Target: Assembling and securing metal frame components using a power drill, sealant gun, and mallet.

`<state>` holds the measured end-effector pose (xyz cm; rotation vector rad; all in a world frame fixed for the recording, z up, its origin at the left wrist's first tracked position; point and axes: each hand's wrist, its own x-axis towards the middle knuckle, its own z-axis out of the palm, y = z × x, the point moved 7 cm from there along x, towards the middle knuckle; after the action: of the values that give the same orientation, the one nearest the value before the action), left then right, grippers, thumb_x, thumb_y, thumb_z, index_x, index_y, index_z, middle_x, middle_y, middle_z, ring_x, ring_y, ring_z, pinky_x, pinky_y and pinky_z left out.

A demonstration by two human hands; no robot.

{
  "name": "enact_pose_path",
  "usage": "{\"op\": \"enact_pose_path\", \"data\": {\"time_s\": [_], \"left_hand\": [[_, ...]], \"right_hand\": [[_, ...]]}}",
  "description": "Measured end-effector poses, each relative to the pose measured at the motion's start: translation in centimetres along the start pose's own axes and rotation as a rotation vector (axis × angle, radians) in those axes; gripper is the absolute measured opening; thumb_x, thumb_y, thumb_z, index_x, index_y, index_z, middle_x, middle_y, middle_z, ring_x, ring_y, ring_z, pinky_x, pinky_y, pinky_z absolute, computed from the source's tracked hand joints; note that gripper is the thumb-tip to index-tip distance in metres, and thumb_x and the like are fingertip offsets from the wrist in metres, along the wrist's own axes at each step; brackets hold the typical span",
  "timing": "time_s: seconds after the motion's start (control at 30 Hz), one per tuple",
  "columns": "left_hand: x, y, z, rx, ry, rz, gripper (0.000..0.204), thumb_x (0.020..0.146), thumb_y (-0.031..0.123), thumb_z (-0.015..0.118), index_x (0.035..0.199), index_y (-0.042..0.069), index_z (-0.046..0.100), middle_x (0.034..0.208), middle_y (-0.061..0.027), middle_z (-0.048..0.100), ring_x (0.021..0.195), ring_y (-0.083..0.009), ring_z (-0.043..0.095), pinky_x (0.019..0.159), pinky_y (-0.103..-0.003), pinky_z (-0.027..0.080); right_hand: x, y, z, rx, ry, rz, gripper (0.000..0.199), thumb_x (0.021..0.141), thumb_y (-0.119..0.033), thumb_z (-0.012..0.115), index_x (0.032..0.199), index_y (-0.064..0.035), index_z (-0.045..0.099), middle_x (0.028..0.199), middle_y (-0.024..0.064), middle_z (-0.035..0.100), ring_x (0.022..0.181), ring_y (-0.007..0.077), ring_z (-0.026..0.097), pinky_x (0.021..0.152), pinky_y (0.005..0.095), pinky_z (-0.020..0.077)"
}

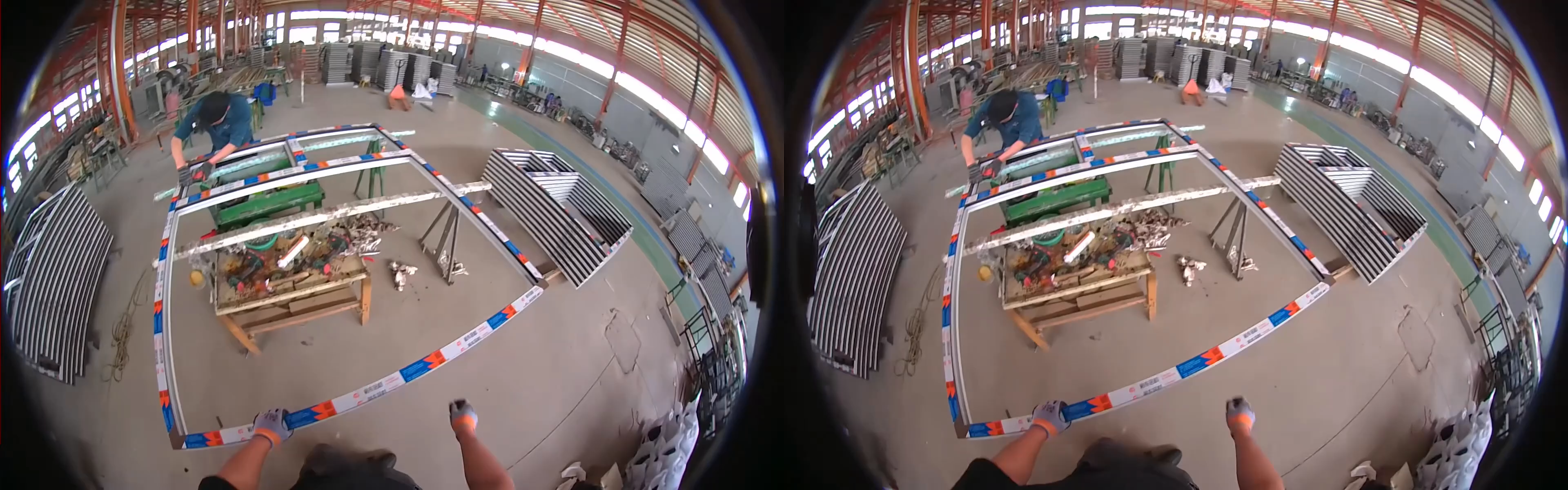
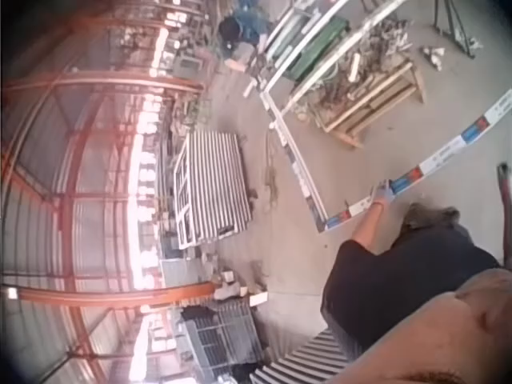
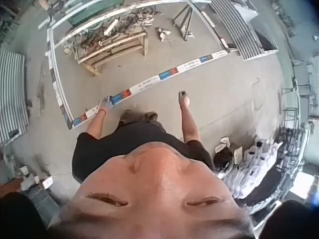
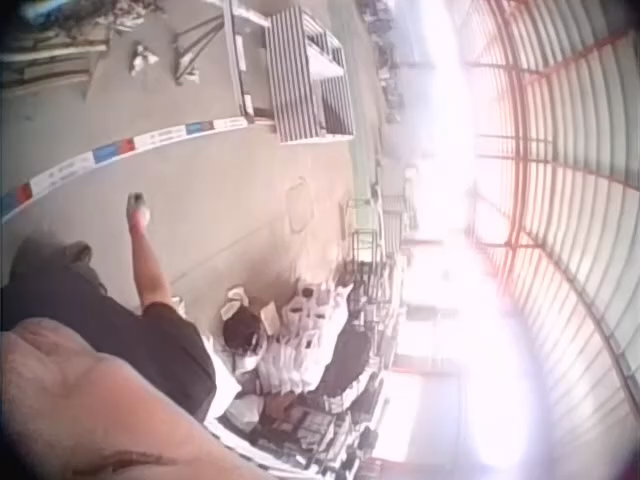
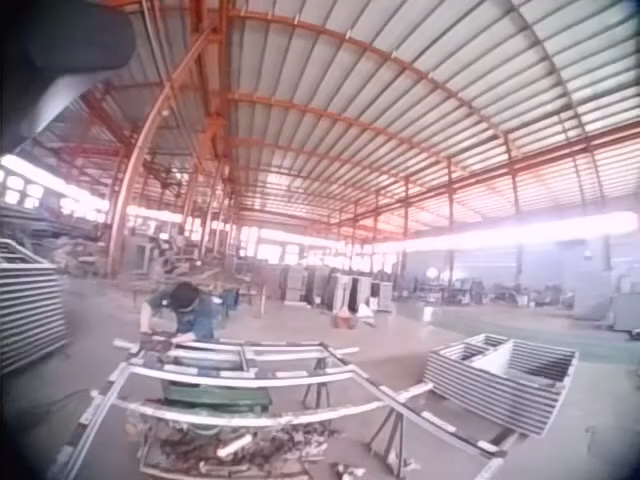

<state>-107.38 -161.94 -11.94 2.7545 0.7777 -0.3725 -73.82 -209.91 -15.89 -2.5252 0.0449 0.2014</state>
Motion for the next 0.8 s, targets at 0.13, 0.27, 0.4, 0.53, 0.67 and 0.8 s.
{"op": "enact_pose_path", "data": {"time_s": [0.13, 0.27, 0.4, 0.53, 0.67, 0.8], "left_hand": [[1.1, 0.7, 0.6, -0.012, 0.006, -0.01, 0.044, 0.074, 0.044, 0.063, 0.111, 0.02, 0.063, 0.11, -0.0103, 0.067, 0.104, -0.0299, 0.064, 0.092, -0.046, 0.048], [1.6, 1.7, 0.0, -0.009, -0.08, 0.003, 0.043, 0.073, 0.045, 0.063, 0.111, 0.023, 0.064, 0.111, -0.0102, 0.066, 0.105, -0.0297, 0.063, 0.091, -0.047, 0.048], [1.5, 1.1, 1.1, 0.024, -0.093, 0.042, 0.043, 0.073, 0.046, 0.063, 0.11, 0.022, 0.064, 0.112, -0.01, 0.065, 0.104, -0.03, 0.063, 0.09, -0.048, 0.049], [1.6, 1.2, 0.4, -0.06, -0.103, 0.056, 0.041, 0.075, 0.045, 0.062, 0.107, 0.021, 0.065, 0.107, -0.0111, 0.067, 0.1, -0.0293, 0.065, 0.089, -0.045, 0.05], [1.5, 1.0, 0.4, -0.062, -0.078, 0.062, 0.039, 0.075, 0.045, 0.061, 0.105, 0.019, 0.066, 0.106, -0.0113, 0.068, 0.099, -0.0297, 0.065, 0.088, -0.045, 0.05], [1.8, 0.9, 0.9, -0.039, -0.035, 0.11, 0.038, 0.076, 0.044, 0.061, 0.103, 0.018, 0.066, 0.105, -0.0115, 0.068, 0.1, -0.0301, 0.065, 0.087, -0.045, 0.05]], "right_hand": [[6.5, -16.2, -3.4, -0.149, 0.188, -0.352, 0.035, 0.079, -0.028, 0.068, 0.109, -0.0098, 0.064, 0.108, 0.014, 0.063, 0.106, 0.0339, 0.056, 0.09, 0.0431, 0.0467], [9.2, -22.9, 0.7, -0.341, 0.188, -0.58, 0.042, 0.08, -0.035, 0.068, 0.114, -0.0123, 0.062, 0.118, 0.0092, 0.06, 0.11, 0.0297, 0.056, 0.098, 0.0443, 0.0396], [10.3, -21.2, 8.5, -0.666, -0.172, -0.412, 0.047, 0.088, -0.052, 0.05, 0.108, -0.0135, 0.068, 0.111, 0.0098, 0.068, 0.108, 0.0289, 0.061, 0.097, 0.0436, 0.0371], [10.2, -21.8, 8.2, -0.691, -0.178, -0.351, 0.047, 0.089, -0.053, 0.048, 0.111, -0.0171, 0.069, 0.104, 0.0087, 0.071, 0.104, 0.0282, 0.063, 0.1, 0.0451, 0.0347], [10.0, -21.8, 8.5, -0.694, -0.161, -0.329, 0.043, 0.089, -0.048, 0.047, 0.104, -0.0167, 0.071, 0.099, 0.0088, 0.072, 0.1, 0.0301, 0.064, 0.099, 0.045, 0.0352], [9.3, -23.3, 7.5, -0.719, -0.199, -0.32, 0.044, 0.09, -0.045, 0.042, 0.097, -0.014, 0.072, 0.098, 0.0106, 0.072, 0.098, 0.0314, 0.064, 0.096, 0.0447, 0.036]]}}
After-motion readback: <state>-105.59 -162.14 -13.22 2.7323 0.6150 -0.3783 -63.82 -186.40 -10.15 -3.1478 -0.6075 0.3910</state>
